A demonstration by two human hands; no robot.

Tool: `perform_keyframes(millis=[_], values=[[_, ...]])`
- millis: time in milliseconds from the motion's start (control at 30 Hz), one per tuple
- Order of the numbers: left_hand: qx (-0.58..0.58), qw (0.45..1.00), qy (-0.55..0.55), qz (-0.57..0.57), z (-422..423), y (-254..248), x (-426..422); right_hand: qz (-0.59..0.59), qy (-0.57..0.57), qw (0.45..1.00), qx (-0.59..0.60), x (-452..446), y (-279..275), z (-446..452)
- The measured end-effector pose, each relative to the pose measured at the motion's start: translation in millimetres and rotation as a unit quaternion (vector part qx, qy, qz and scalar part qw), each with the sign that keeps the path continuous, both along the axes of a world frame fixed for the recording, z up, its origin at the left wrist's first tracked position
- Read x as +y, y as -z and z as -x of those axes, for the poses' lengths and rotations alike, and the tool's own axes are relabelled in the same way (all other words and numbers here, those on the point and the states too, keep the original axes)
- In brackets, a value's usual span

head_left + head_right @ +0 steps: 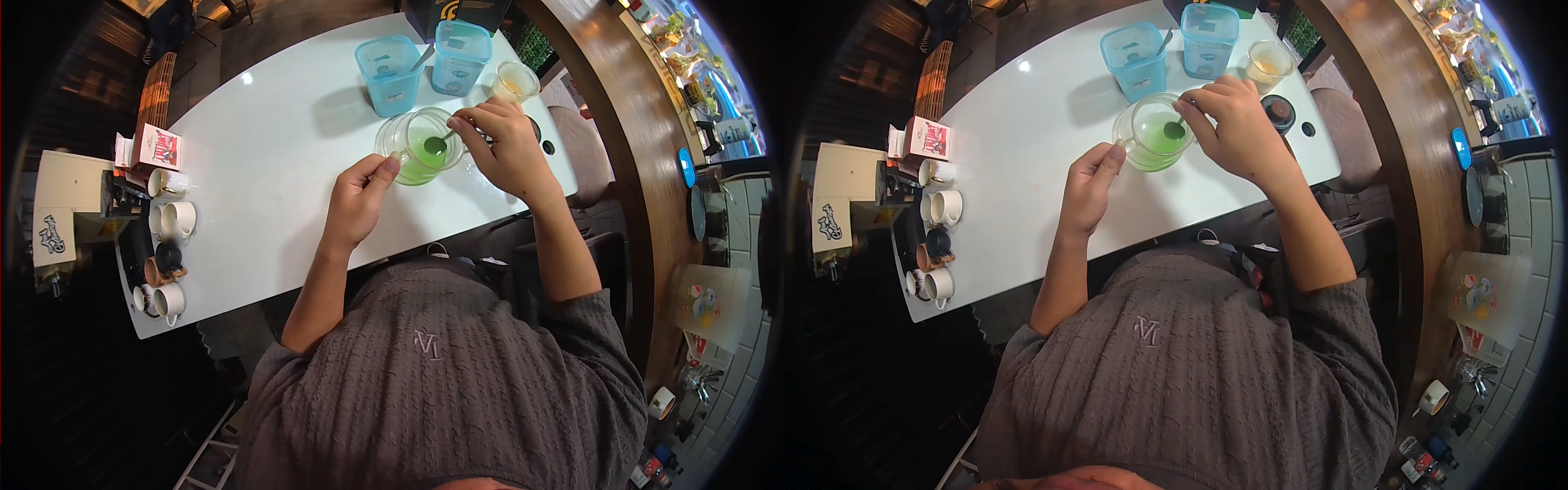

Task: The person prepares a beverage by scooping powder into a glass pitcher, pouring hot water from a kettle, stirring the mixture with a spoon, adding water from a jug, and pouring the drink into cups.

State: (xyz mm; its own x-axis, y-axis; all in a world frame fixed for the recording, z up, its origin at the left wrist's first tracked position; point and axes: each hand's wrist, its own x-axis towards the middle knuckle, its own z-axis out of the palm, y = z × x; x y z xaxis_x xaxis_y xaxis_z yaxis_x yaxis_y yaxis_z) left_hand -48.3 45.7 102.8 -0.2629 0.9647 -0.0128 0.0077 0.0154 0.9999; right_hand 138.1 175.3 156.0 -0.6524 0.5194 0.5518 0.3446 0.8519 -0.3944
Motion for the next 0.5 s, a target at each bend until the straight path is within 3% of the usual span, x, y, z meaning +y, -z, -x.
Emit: perform_keyframes(millis=[67, 233, 367, 500], values=[[0.001, 1.000, 0.001, 0.003, 2, 1, 0, 0.000, -0.002, 1.000, 0.013, -2, 4, 2], [0.024, 1.000, -0.013, 0.007, 14, -5, 2, 0.279, 0.050, 0.956, 0.073, -15, 10, 15], [0.056, 0.998, -0.005, -0.009, 28, -12, 1, 0.305, 0.025, 0.947, 0.102, -19, 2, 30], [0.042, 0.999, -0.015, -0.006, 38, -13, -1, 0.174, -0.009, 0.984, 0.037, -16, 0, 38]])
